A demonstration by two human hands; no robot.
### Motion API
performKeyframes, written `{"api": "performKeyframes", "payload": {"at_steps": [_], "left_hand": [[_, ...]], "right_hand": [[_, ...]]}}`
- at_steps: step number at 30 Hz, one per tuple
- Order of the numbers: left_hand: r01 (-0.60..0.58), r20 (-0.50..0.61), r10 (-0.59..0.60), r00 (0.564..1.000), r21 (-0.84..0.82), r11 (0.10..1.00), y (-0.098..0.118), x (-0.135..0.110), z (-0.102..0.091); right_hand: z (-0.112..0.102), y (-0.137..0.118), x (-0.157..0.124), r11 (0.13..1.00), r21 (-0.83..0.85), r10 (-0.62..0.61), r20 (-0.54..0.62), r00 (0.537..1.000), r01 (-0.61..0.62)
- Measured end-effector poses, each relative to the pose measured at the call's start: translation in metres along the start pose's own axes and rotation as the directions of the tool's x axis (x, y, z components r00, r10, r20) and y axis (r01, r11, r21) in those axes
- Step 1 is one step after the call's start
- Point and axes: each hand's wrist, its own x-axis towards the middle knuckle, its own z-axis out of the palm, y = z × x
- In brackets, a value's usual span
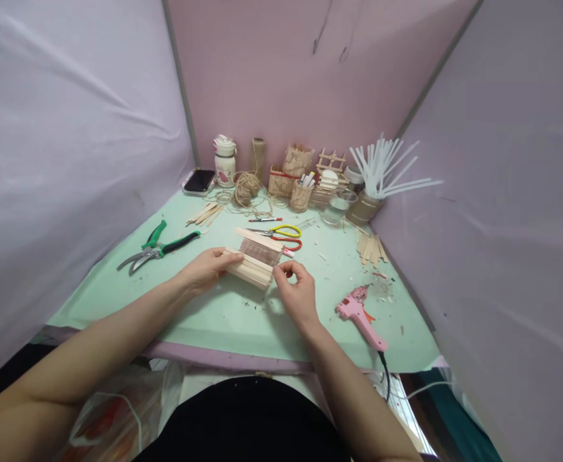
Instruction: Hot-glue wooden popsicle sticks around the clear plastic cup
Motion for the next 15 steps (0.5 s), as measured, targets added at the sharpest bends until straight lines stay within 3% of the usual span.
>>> {"api": "performKeyframes", "payload": {"at_steps": [4,15], "left_hand": [[0.035,-0.003,-0.035,0.999,-0.061,0.997,-0.0037,-0.0033,0.0020],[-0.033,-0.045,0.033,0.998,0.004,0.999,-0.0097,-0.0078,0.0069]], "right_hand": [[-0.0018,-0.0002,-0.0006,0.999,-0.038,0.028,0.018,0.999,-0.027],[-0.0076,-0.0035,-0.0020,0.992,-0.119,0.046,0.048,0.998,-0.040]]}}
